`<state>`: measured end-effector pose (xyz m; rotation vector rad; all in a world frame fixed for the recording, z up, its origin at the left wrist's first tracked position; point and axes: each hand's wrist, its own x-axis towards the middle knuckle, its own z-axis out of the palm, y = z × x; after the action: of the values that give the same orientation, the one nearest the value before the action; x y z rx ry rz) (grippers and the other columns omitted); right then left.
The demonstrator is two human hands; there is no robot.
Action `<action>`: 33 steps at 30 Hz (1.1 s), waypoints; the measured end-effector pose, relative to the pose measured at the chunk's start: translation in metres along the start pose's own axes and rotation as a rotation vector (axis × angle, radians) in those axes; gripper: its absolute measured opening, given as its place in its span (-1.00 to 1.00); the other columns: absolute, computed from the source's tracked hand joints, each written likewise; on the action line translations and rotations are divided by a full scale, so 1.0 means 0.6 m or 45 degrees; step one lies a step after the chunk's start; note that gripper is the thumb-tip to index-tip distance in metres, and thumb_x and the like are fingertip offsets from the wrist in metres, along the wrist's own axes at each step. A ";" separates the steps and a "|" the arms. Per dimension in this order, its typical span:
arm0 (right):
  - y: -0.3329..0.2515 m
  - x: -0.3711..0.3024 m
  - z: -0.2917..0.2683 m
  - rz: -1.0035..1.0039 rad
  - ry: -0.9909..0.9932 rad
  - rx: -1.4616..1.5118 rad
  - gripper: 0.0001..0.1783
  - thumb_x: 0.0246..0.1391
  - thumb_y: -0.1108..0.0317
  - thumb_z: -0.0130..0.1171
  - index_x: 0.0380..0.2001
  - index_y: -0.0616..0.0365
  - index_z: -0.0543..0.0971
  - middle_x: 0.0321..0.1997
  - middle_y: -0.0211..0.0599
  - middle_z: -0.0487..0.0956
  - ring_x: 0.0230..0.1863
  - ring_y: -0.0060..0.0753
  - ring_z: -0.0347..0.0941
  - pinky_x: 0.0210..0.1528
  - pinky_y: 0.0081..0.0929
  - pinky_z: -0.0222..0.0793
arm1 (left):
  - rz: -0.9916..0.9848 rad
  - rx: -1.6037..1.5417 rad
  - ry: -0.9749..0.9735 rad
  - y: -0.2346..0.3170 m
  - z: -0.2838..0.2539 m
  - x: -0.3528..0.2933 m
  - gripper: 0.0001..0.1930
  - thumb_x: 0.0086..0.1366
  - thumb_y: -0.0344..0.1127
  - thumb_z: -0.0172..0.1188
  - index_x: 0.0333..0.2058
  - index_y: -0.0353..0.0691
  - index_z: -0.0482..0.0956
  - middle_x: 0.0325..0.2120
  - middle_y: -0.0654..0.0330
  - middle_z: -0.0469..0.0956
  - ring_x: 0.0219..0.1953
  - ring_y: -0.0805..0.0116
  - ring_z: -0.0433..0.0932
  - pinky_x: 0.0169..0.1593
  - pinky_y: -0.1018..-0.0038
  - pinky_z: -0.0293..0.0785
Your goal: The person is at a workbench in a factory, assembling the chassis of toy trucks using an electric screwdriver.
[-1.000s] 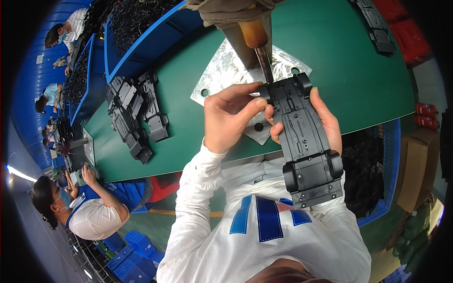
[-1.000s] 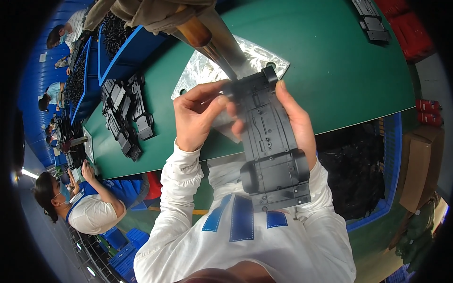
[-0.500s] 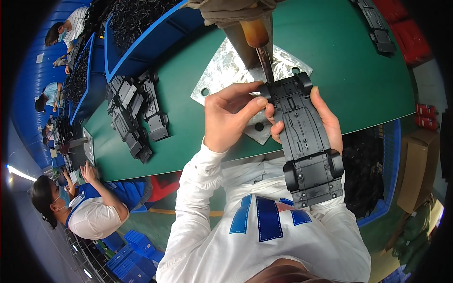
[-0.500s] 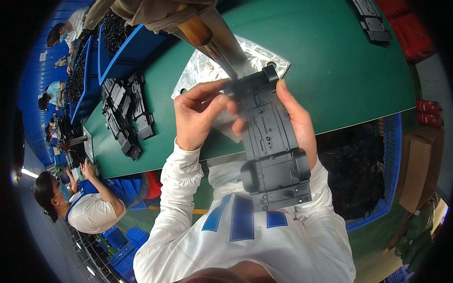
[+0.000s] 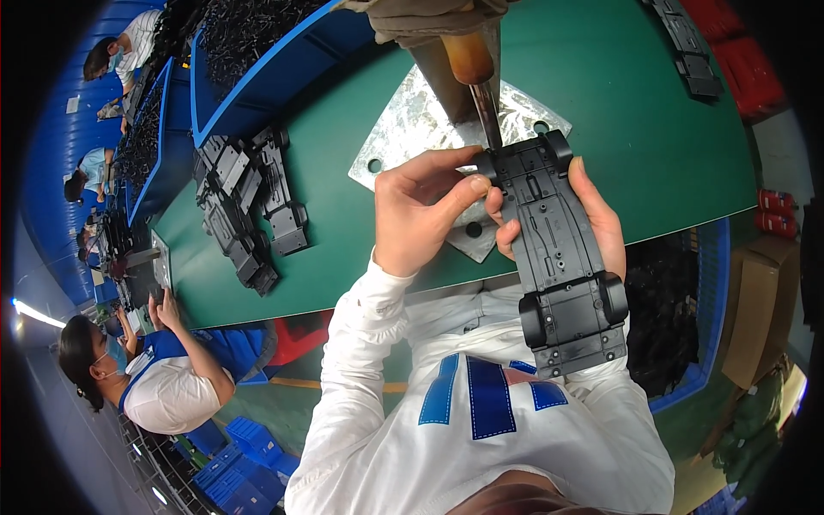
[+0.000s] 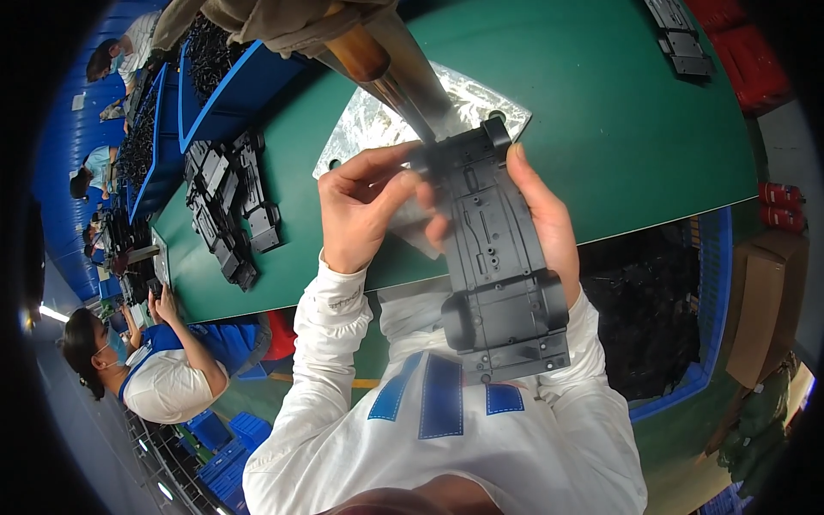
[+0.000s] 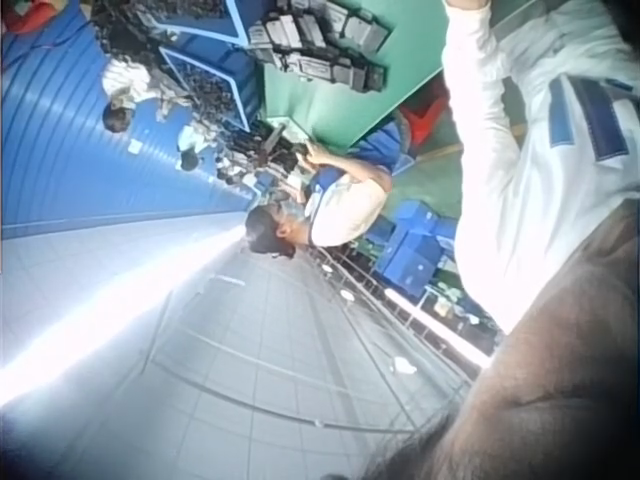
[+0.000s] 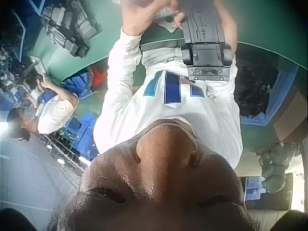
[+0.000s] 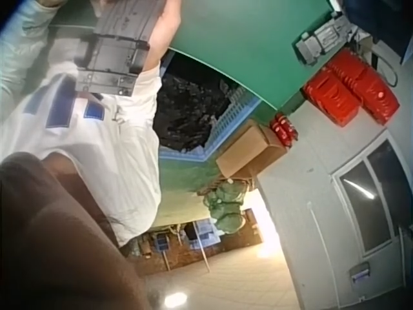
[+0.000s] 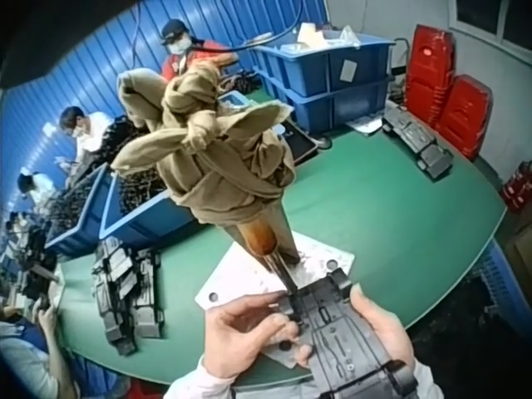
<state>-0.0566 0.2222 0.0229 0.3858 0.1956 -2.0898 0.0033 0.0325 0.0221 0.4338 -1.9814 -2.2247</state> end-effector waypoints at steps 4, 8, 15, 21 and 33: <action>0.010 -0.002 0.031 -0.072 0.194 -0.111 -0.33 0.45 -0.13 -0.17 0.10 0.34 0.50 -0.10 0.03 0.65 -0.31 -0.19 0.66 -0.25 -0.43 0.67 | 0.020 0.008 0.006 -0.005 -0.001 0.001 -0.65 0.24 -0.55 0.37 -0.01 -0.58 0.59 -0.31 0.03 0.70 -0.25 0.39 0.67 -0.09 0.48 0.60; 0.012 -0.002 0.036 -0.081 0.223 -0.059 -0.33 0.45 -0.14 -0.17 0.11 0.33 0.50 -0.10 0.03 0.65 -0.30 -0.18 0.66 -0.25 -0.43 0.66 | -0.005 -0.005 -0.005 -0.004 0.001 0.001 -0.64 0.24 -0.55 0.37 -0.01 -0.58 0.59 -0.30 0.03 0.70 -0.25 0.39 0.67 -0.09 0.48 0.60; 0.002 -0.003 0.012 -0.021 0.072 -0.035 -0.32 0.43 -0.13 -0.11 0.18 0.36 0.41 0.01 0.11 0.56 -0.08 -0.11 0.55 -0.15 -0.35 0.58 | -0.002 -0.002 -0.003 -0.002 0.000 0.000 -0.65 0.24 -0.56 0.36 -0.02 -0.59 0.58 -0.31 0.03 0.70 -0.25 0.39 0.67 -0.09 0.48 0.61; 0.005 -0.004 0.002 -0.006 0.041 0.022 -0.25 0.41 -0.13 -0.04 0.25 0.42 0.33 0.10 0.19 0.48 0.13 -0.05 0.43 -0.04 -0.28 0.49 | -0.011 -0.040 -0.014 0.001 0.002 -0.006 -0.65 0.26 -0.57 0.34 -0.01 -0.62 0.56 -0.32 0.02 0.68 -0.27 0.39 0.67 -0.10 0.47 0.62; 0.072 -0.061 -0.050 -0.256 0.104 -0.471 -0.22 0.40 -0.16 -0.07 0.43 0.13 0.07 0.19 0.12 0.47 -0.05 -0.09 0.63 -0.18 -0.33 0.65 | -0.082 -0.016 -0.059 -0.022 -0.006 -0.101 -0.58 0.19 -0.59 0.39 0.05 -0.45 0.59 -0.08 0.02 0.67 -0.15 0.38 0.68 0.02 0.46 0.57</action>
<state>0.0036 0.2378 0.0083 0.2334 0.6827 -2.1763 0.0632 0.0478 0.0163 0.4549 -2.0026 -2.3051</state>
